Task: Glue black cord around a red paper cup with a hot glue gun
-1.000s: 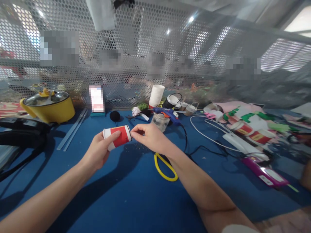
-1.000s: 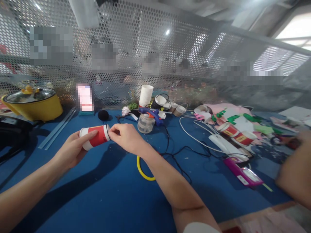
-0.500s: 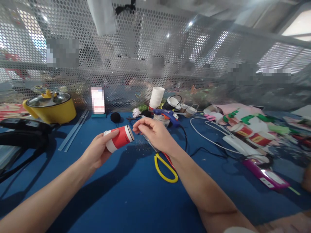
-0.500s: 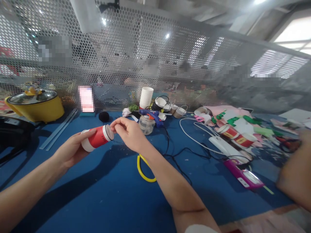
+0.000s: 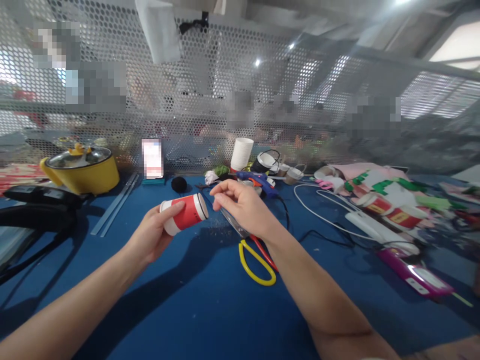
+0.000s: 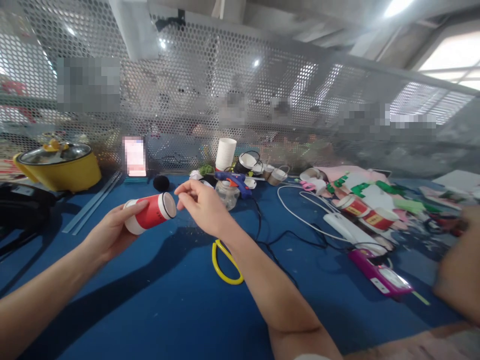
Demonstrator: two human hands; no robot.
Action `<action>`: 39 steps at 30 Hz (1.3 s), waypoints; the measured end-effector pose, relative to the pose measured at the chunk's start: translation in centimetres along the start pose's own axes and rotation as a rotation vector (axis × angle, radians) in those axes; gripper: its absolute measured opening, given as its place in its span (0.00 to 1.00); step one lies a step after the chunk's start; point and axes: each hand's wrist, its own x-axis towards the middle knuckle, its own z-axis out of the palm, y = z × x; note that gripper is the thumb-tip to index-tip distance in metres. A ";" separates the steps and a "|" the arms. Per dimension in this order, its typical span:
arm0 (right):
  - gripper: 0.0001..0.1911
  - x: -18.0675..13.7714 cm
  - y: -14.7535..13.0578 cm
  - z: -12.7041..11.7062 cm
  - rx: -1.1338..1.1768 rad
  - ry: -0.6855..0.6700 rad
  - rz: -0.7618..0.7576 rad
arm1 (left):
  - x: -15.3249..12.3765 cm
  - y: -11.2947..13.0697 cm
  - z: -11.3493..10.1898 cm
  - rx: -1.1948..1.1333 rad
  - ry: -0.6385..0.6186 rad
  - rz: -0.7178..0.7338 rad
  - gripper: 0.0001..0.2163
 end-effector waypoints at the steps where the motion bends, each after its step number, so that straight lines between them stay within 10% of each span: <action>1: 0.06 -0.1 -0.1 -0.1 -0.001 -0.015 0.022 | -0.2 -0.2 0.0 0.025 0.001 0.058 0.07; 9: 0.09 -1.4 0.4 0.4 0.267 -0.121 0.166 | -1.4 -0.7 0.2 0.387 0.003 0.347 0.07; 23: 0.13 -2.8 1.3 0.5 0.018 -0.098 0.082 | -0.4 -0.4 -0.7 0.451 -0.255 0.099 0.06; 28: 0.08 -2.6 1.9 0.4 -0.093 0.136 -0.024 | -0.5 -1.1 -0.1 0.494 -0.214 0.151 0.03; 35: 0.15 -2.4 1.9 0.2 -0.176 0.059 -0.078 | -0.3 -1.6 -0.3 0.543 -0.304 0.175 0.05; 39: 0.11 -1.4 2.4 -2.7 -0.301 0.359 -0.106 | 0.4 -1.8 -0.7 0.479 -0.256 0.121 0.05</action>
